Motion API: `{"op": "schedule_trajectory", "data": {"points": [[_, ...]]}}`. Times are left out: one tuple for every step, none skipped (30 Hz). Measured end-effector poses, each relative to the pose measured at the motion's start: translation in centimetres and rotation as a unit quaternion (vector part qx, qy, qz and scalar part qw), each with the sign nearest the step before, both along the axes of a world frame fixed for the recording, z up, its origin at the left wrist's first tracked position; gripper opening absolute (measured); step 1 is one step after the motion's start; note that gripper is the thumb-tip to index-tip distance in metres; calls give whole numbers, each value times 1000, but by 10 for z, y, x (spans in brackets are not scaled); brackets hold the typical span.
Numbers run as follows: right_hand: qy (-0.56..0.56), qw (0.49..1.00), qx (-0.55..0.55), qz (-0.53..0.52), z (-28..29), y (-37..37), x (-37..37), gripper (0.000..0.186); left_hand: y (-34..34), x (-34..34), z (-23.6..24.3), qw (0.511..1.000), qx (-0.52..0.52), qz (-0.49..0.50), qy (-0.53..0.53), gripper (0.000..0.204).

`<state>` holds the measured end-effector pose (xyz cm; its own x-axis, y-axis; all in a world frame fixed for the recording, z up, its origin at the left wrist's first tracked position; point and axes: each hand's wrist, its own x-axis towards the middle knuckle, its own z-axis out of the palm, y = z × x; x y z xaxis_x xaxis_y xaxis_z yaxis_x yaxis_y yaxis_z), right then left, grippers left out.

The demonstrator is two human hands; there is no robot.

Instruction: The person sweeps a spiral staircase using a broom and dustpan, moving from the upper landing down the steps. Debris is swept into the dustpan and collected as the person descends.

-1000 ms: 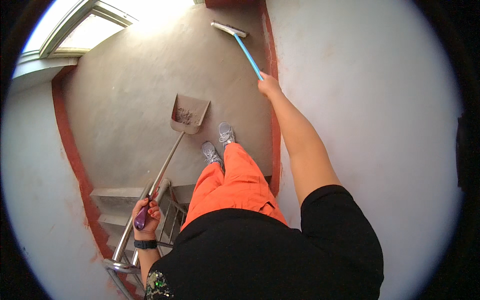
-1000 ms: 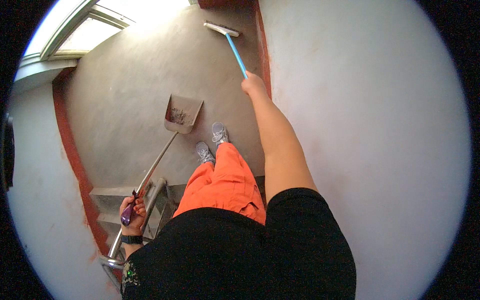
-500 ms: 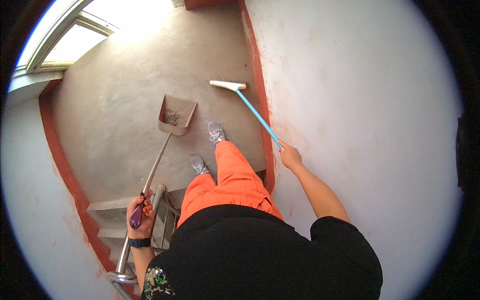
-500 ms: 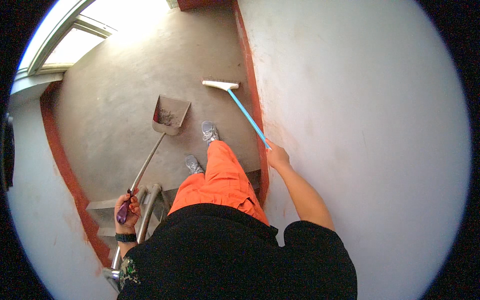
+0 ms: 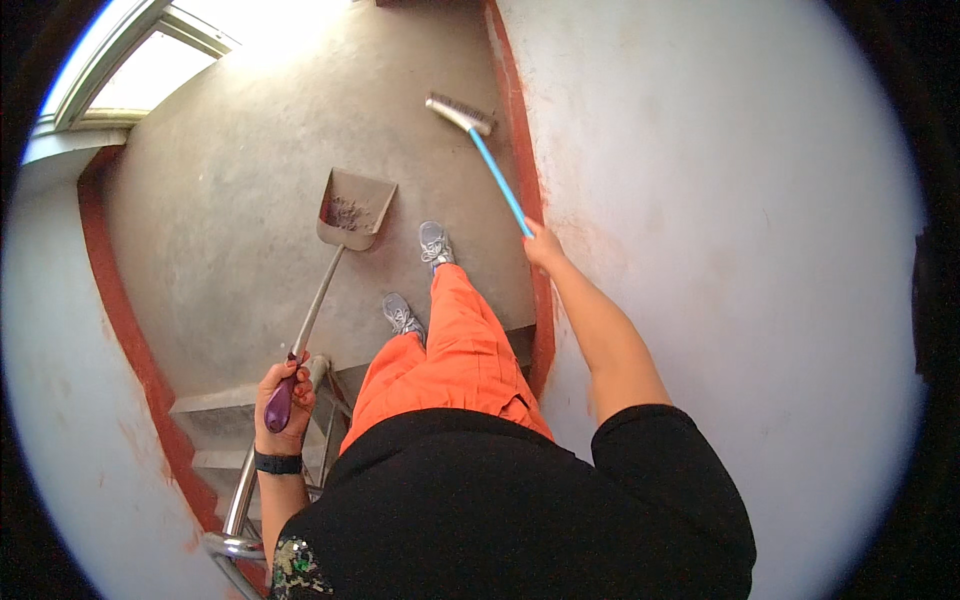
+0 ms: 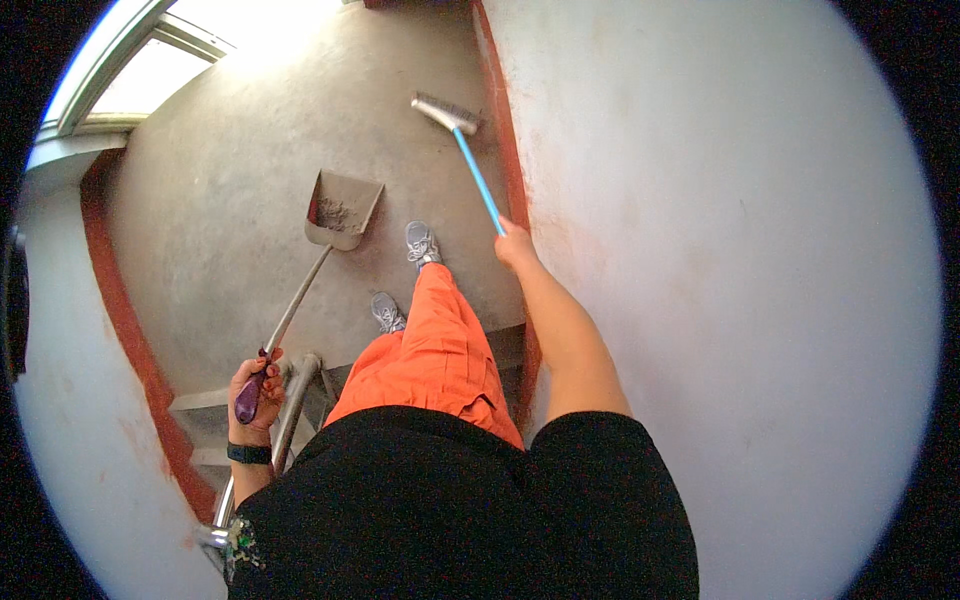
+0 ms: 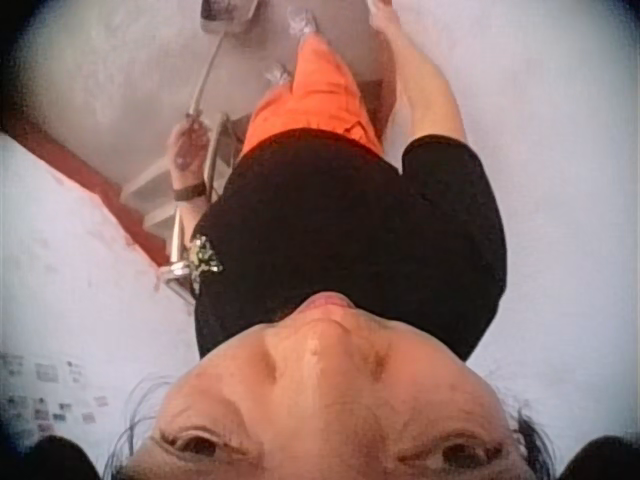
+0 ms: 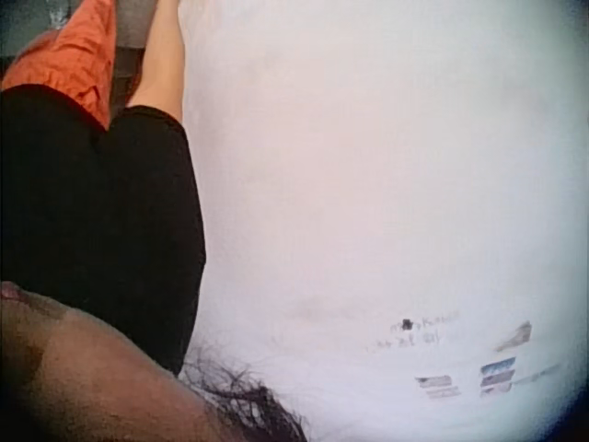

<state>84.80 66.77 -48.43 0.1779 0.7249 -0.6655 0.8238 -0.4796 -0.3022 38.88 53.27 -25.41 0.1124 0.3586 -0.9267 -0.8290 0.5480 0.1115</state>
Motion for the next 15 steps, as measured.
{"op": "schedule_trajectory", "data": {"points": [[29,999,-26,-23,11,-13,7,42,-3,2,-3,1000,7,3,-6,25],[59,996,-51,-42,21,-20,14,41,-5,1,-4,1000,5,7,-6,25],[48,997,-49,-22,36,-20,19,41,-7,2,-5,1000,1,13,-4,25],[37,998,-49,-5,55,-19,24,41,-8,1,-4,1000,-4,15,-3,25],[24,999,-47,8,66,-20,29,41,-8,1,-4,1000,-7,9,5,25],[-6,999,-19,40,61,-19,35,41,-6,1,-5,1000,-9,3,13,25],[-36,997,9,72,51,-12,40,42,-5,2,-5,1000,-12,-1,21,24],[-65,992,36,102,44,-6,40,42,-5,1,-6,999,-7,-16,28,24],[-72,993,32,83,35,0,37,42,-3,1,-5,999,-6,-24,33,24],[-78,995,28,63,26,8,29,42,-1,1,-4,999,-5,-33,40,24],[-86,995,24,43,21,10,24,42,-1,0,-3,998,-4,-42,44,24],[-52,998,-20,-12,14,4,24,44,-2,-1,-3,998,-6,-46,48,23],[-57,998,-25,-15,12,-11,20,45,-3,-2,-5,997,-7,-49,51,23],[-63,998,-28,-16,13,-33,13,45,-4,-3,-8,997,-6,-50,55,23],[-68,997,-30,-16,14,-54,12,46,-6,-3,-9,998,-6,-43,50,23]]}}
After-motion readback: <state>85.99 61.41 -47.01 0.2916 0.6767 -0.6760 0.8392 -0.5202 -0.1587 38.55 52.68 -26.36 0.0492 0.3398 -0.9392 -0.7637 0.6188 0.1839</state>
